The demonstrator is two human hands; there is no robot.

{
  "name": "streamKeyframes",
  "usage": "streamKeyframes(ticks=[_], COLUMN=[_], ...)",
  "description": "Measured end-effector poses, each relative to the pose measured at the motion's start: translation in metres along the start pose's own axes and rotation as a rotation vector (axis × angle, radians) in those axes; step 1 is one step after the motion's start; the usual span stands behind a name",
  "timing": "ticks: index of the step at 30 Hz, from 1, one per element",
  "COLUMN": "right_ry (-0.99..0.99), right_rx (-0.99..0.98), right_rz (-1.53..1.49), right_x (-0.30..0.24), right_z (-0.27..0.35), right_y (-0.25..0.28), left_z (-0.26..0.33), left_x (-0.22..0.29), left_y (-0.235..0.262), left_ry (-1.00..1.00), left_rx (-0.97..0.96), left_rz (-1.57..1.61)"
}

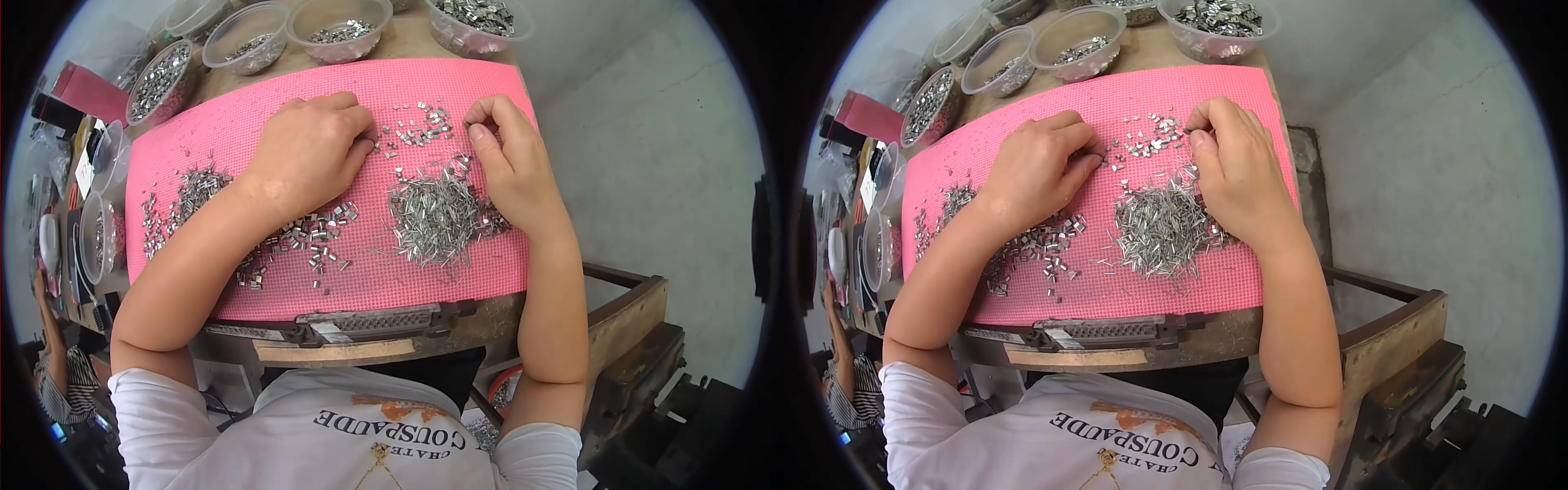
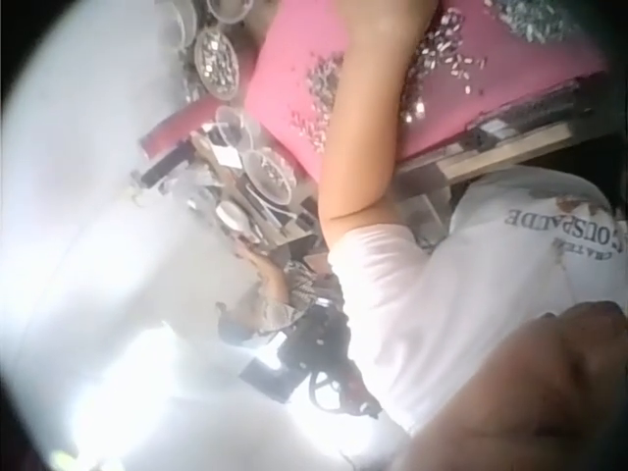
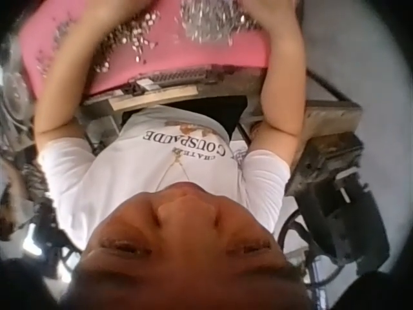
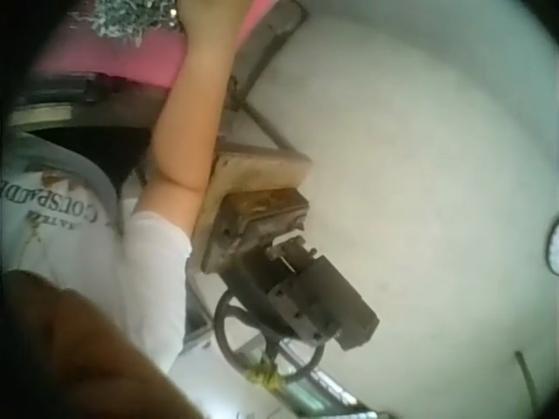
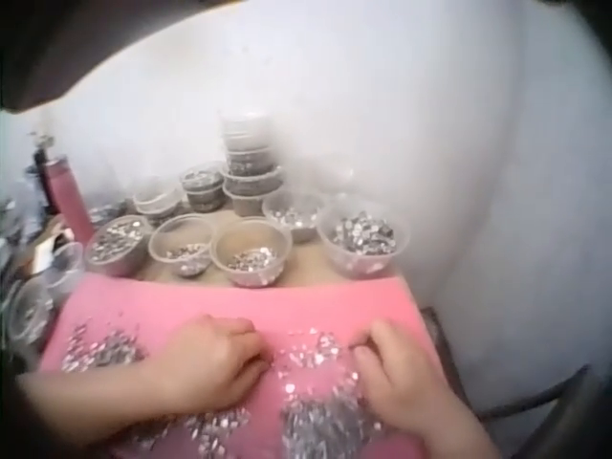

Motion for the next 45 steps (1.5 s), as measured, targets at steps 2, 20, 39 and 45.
streamKeyframes(ticks=[2, 20, 39, 45], right_ry=[-0.047, 0.196, 0.23, 0.195], right_rx=[-0.01, -0.199, -0.283, -0.252], right_rz=[-0.066, 0.095, 0.216, 0.162], right_x=[-0.003, -0.105, -0.117, -0.114], right_z=[0.001, 0.11, 0.114, 0.105], right_y=[0.001, -0.006, -0.003, -0.001], left_z=[0.004, 0.146, 0.146, 0.127], left_x=[0.002, 0.061, 0.088, 0.07], left_y=[0.001, -0.005, -0.026, 0.012], left_ry=[-0.02, 0.009, -0.102, -0.005], left_rx=[0.025, 0.052, 0.234, -0.046], left_rz=[-0.046, 0.396, 0.115, 0.319])
Point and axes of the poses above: each hand's wrist, its own z-axis away from the middle knuckle, its own y-axis out of the back of the hand, x = y × z, the point moved 1 cm from there along -z, towards the middle knuckle, and after that the axes turned 13 degrees about y, right-handed, at the moved point
